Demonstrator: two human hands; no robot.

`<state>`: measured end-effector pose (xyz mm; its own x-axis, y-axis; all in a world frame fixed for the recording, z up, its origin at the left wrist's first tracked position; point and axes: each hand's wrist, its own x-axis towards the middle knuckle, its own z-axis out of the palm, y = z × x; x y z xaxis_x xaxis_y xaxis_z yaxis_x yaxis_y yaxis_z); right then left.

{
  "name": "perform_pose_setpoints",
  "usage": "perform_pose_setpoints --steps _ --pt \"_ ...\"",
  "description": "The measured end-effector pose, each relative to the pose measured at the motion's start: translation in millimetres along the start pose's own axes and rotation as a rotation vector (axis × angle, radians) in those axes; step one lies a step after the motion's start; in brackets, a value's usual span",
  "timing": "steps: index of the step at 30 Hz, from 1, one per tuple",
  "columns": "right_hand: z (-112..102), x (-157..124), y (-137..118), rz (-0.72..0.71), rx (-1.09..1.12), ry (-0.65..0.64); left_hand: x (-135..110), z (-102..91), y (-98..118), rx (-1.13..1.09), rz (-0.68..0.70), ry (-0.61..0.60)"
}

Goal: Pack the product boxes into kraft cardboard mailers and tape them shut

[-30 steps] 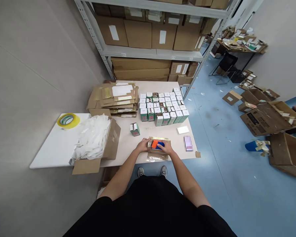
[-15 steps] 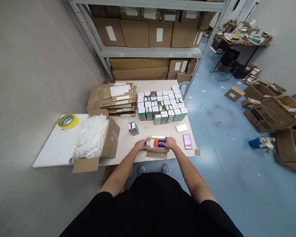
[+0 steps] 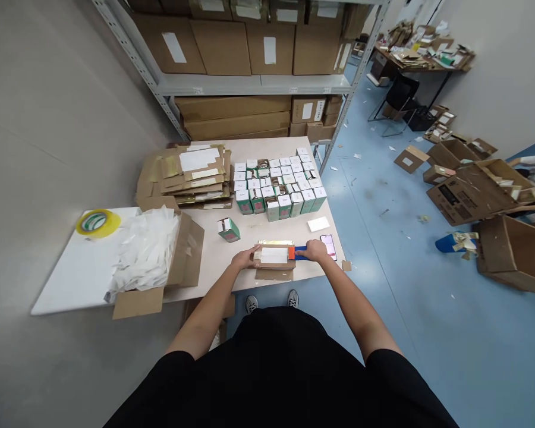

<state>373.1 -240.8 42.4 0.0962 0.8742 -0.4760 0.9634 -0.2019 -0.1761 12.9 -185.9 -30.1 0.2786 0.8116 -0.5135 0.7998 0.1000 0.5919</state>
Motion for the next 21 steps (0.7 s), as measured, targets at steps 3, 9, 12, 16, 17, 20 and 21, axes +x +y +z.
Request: perform_pose_setpoints --steps 3,9,12,16,17,20,21 --pt "-4 -6 31 0.057 0.007 0.016 1 -0.3 1 0.027 -0.006 -0.021" --pt "-4 -12 81 0.176 0.058 0.058 -1 -2.0 5 0.067 -0.058 -0.042" --pt "-1 -10 88 0.222 0.048 0.065 -1 -1.6 4 0.074 -0.047 -0.049" --pt "9 -3 75 0.255 0.046 0.057 1 -0.6 4 0.036 -0.038 -0.036" --pt "13 -1 69 0.265 0.044 0.061 0 -0.5 4 0.033 -0.038 -0.035" --pt "33 6 40 0.284 0.038 0.064 -1 -0.5 7 0.037 -0.045 -0.04" --pt "42 9 28 0.281 0.042 0.055 -1 -0.5 8 0.04 -0.046 -0.04"
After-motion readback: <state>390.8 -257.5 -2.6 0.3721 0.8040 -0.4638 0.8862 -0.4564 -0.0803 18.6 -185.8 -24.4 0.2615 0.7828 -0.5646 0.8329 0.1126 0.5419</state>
